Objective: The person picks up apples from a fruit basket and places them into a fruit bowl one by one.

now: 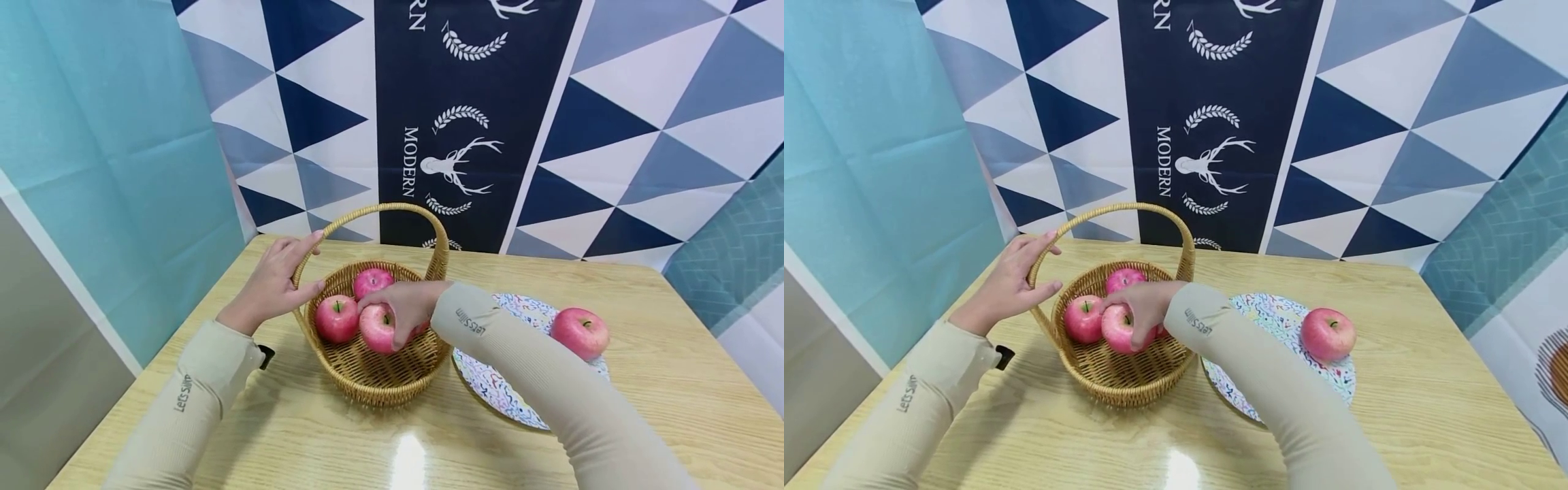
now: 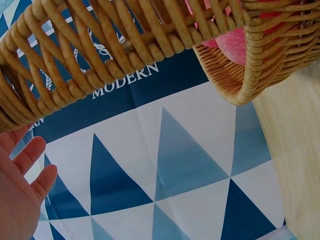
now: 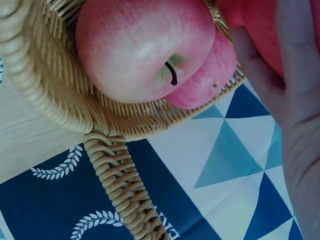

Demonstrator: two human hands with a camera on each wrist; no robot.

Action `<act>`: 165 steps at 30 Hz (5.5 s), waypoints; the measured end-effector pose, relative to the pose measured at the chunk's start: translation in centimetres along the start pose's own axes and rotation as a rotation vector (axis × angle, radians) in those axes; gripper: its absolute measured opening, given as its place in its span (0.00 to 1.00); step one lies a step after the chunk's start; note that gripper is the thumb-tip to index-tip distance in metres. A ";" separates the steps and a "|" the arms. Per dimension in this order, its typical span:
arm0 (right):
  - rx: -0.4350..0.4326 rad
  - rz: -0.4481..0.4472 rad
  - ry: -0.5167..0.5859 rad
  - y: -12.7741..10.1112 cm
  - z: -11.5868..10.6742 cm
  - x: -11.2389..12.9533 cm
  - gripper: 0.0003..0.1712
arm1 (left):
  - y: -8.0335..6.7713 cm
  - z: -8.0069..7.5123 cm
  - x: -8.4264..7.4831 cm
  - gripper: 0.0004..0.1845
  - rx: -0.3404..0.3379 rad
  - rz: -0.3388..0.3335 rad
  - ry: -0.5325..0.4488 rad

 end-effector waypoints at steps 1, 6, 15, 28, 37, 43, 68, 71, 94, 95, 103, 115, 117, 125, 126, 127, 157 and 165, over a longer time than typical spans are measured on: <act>-0.009 -0.015 -0.002 0.1 0.0 0.2 0.44 | 0.0 0.0 0.0 0.38 0.002 0.000 0.002; -0.034 -0.077 -0.016 0.3 0.2 0.8 0.42 | 0.1 0.1 0.0 0.38 0.020 -0.014 0.008; -0.103 -0.111 -0.104 0.1 0.3 0.8 0.43 | 0.0 0.1 -0.1 0.40 0.073 -0.052 0.011; -0.166 -0.007 -0.136 -3.4 0.9 -1.5 0.43 | 0.3 0.9 -0.2 0.41 0.071 -0.064 -0.024; -0.198 -0.017 -0.058 -5.9 0.4 -3.4 0.43 | 0.1 0.8 -0.4 0.41 0.074 -0.074 -0.013; -0.222 0.014 0.032 -7.1 0.0 -5.0 0.43 | -0.3 0.3 -0.5 0.41 0.056 -0.057 0.007; -0.132 0.213 0.312 -13.8 0.0 -11.7 0.41 | 0.0 0.1 -0.9 0.39 0.072 -0.070 0.027; -0.136 0.251 0.308 -14.6 -0.1 -12.5 0.42 | -0.1 0.3 -0.8 0.39 0.076 -0.080 0.026; -0.451 0.788 0.347 -18.2 -1.1 -19.6 0.47 | -0.3 0.1 -1.0 0.39 0.070 -0.070 0.037; -0.452 0.814 0.364 -18.3 -0.9 -19.9 0.48 | -0.3 0.1 -1.0 0.39 0.067 -0.069 0.036; -0.485 0.960 0.625 -18.7 1.9 -21.4 0.57 | -0.1 0.2 -0.8 0.40 0.059 -0.070 0.037; -0.627 1.066 0.620 -17.3 4.4 -22.7 0.52 | -0.2 0.2 -0.8 0.41 0.059 -0.062 0.046; -0.629 1.092 0.633 -17.1 5.1 -22.8 0.52 | -0.2 0.2 -0.8 0.41 0.060 -0.065 0.050; -0.593 1.118 0.667 -16.5 6.7 -22.9 0.54 | -0.2 0.3 -0.8 0.41 0.063 -0.070 0.054; -0.593 1.118 0.666 -16.4 6.7 -23.0 0.54 | -0.2 0.3 -0.8 0.41 0.062 -0.068 0.054; -0.592 1.115 0.660 -16.4 6.6 -23.0 0.54 | -0.2 0.3 -0.7 0.41 0.061 -0.066 0.053; -0.453 1.035 0.533 -15.6 7.4 -24.2 0.53 | 0.0 0.2 -0.7 0.40 0.056 -0.070 0.048; -0.413 1.019 0.535 -16.1 6.8 -23.5 0.50 | 0.2 0.2 -0.7 0.40 0.068 -0.059 0.052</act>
Point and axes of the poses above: each hand's wrist, its own y-axis towards the middle knuckle, its own z-axis out of the palm, x = y × z, the point moved 9 cm from there along y, towards the middle knuckle, and after that the axes turned 15 degrees about -y, right-handed, at the moved point
